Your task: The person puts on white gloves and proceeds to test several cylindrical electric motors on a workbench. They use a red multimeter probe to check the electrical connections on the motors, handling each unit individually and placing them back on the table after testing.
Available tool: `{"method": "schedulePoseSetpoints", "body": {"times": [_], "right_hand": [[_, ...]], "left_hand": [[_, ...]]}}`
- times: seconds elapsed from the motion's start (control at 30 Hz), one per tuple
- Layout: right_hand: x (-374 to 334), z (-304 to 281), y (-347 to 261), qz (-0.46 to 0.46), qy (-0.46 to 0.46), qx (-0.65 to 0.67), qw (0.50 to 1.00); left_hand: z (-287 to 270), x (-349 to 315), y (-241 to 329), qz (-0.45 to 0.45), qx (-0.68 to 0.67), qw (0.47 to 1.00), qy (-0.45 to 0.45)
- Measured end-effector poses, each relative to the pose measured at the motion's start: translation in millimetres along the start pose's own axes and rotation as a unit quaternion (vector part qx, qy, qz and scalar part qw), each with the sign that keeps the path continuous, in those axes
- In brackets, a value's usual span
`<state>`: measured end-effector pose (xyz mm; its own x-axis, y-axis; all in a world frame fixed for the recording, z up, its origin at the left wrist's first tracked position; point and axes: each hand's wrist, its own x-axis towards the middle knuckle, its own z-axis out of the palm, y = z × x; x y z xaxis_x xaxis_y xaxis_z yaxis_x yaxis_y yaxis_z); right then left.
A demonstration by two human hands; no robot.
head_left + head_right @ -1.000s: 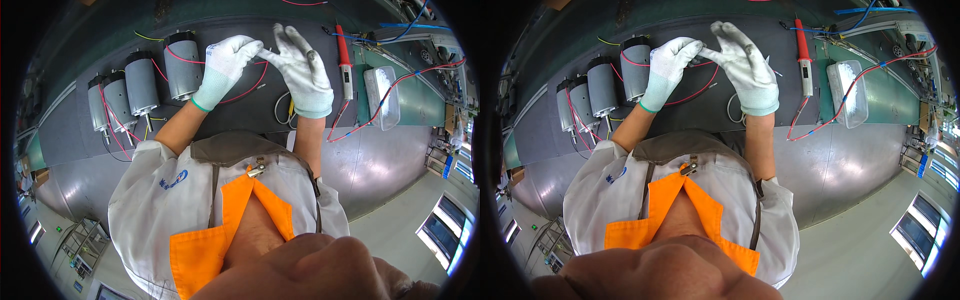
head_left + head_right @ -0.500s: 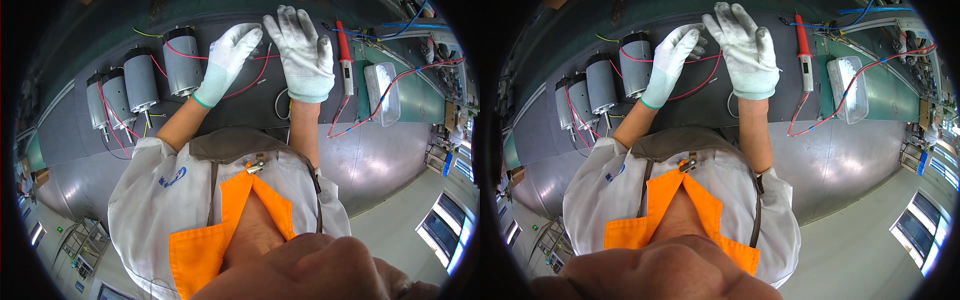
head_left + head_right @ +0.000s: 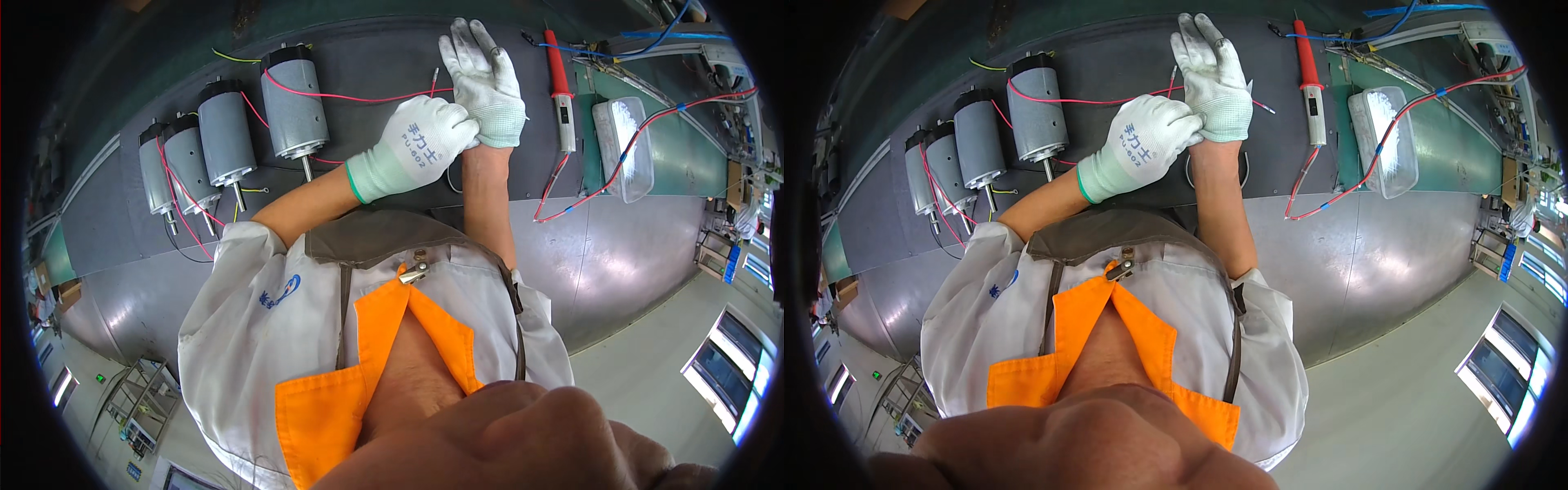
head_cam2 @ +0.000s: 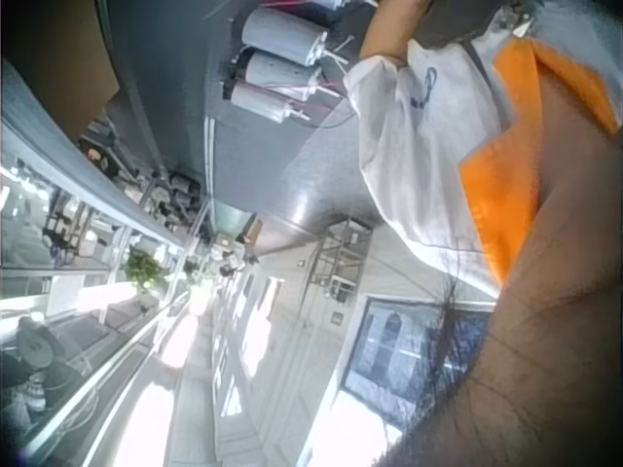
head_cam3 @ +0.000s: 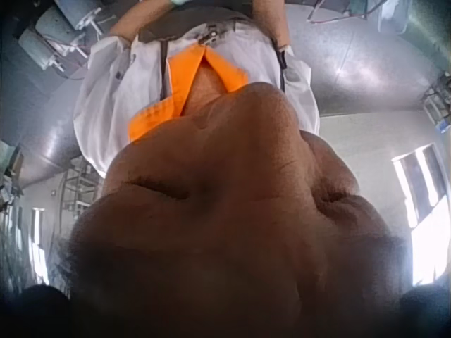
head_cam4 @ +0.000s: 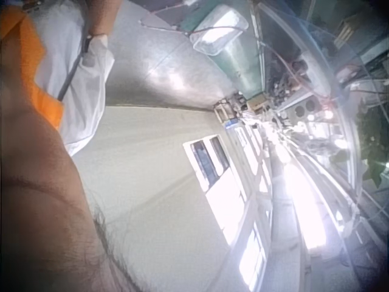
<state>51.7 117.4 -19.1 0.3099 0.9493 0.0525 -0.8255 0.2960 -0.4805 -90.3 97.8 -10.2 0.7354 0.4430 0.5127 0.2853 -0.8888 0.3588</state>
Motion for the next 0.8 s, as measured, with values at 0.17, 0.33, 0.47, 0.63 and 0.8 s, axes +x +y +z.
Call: {"method": "schedulePoseSetpoints", "body": {"times": [0.17, 0.33, 0.47, 0.63, 0.8], "right_hand": [[-3.2, 26.7, -20.1, -0.028, -0.025, -0.029, 0.999], [-0.6, 34.6, -22.9, 0.001, -0.115, 0.028, 0.993], [15.4, 13.1, -30.4, -0.014, -0.088, 0.019, 0.996], [23.7, -13.7, -14.1, 0.017, -0.014, -0.015, 1.000], [-4.6, -1.6, 8.4, 0.108, 0.116, -0.250, 0.955]], "left_hand": [[-9.1, 4.3, 15.1, 0.056, -0.122, 0.991, 0.011], [-4.7, 5.6, 20.3, 0.054, -0.117, 0.991, -0.038], [-0.2, 12.4, 20.3, -0.014, -0.095, 0.995, 0.003], [0.2, 30.1, -1.2, -0.076, -0.002, 0.991, 0.108], [15.0, 35.9, -37.6, -0.119, 0.151, 0.974, 0.118]]}}
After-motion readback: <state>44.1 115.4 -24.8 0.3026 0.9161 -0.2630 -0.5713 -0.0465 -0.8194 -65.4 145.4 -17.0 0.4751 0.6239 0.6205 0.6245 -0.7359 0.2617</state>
